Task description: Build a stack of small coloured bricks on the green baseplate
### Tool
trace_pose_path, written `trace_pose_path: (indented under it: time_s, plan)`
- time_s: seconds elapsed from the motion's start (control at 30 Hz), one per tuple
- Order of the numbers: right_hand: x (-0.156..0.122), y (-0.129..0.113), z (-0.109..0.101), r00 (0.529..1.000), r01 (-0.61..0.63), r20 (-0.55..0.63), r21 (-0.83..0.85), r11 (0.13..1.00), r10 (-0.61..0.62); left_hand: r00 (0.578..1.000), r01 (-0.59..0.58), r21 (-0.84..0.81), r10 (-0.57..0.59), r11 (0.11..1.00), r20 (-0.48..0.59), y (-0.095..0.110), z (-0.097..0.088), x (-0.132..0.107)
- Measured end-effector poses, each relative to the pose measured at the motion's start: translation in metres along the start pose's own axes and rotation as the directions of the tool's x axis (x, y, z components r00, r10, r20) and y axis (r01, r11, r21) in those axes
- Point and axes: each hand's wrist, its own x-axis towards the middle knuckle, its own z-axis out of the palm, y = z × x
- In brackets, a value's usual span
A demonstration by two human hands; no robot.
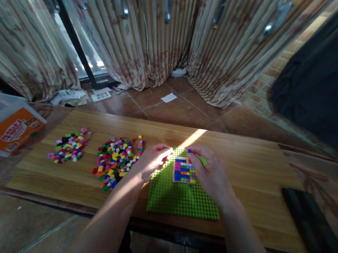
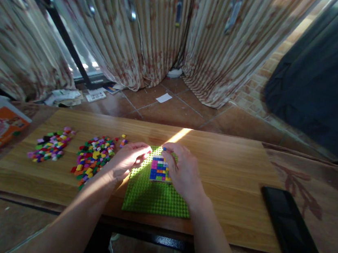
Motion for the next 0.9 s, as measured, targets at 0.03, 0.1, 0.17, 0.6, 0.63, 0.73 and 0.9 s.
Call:
trace_pose_path:
  time_s: [0.03,0.1,0.17,0.6,0.63,0.73,0.9]
  plan:
    - [0.000,0.000,0.001,0.999,0.033,-0.008,-0.018,0.999,-0.033,1.000,-0.003,0.019,0.003,1.000,-0.003,-0.001,0.001,0.000]
    - [0.000,0.002,0.005,0.998,0.063,-0.013,-0.021,0.998,-0.063,1.000,-0.005,0.039,0.005,0.999,-0.003,-0.001,0.002,0.000]
    - [-0.001,0.006,0.011,1.000,0.027,-0.005,-0.003,1.000,-0.027,1.000,-0.005,0.046,0.004,0.999,0.010,-0.002,0.002,0.000]
    - [-0.002,0.019,0.028,0.978,-0.205,0.071,0.219,0.954,0.194,1.000,0.005,0.070,-0.007,0.998,0.029,0.000,0.002,-0.003]
    - [-0.002,0.019,0.028,0.978,-0.207,0.079,0.237,0.949,0.193,0.999,0.000,0.070,-0.002,0.998,0.036,0.001,0.002,-0.004]
    - [-0.002,0.017,0.027,0.981,-0.189,0.092,0.233,0.954,0.172,0.998,0.002,0.068,-0.006,0.998,0.065,0.001,0.003,-0.005]
    - [-0.002,0.011,0.024,0.980,-0.177,0.119,0.129,0.976,0.162,0.995,-0.004,0.105,-0.006,0.995,0.096,0.001,0.003,-0.005]
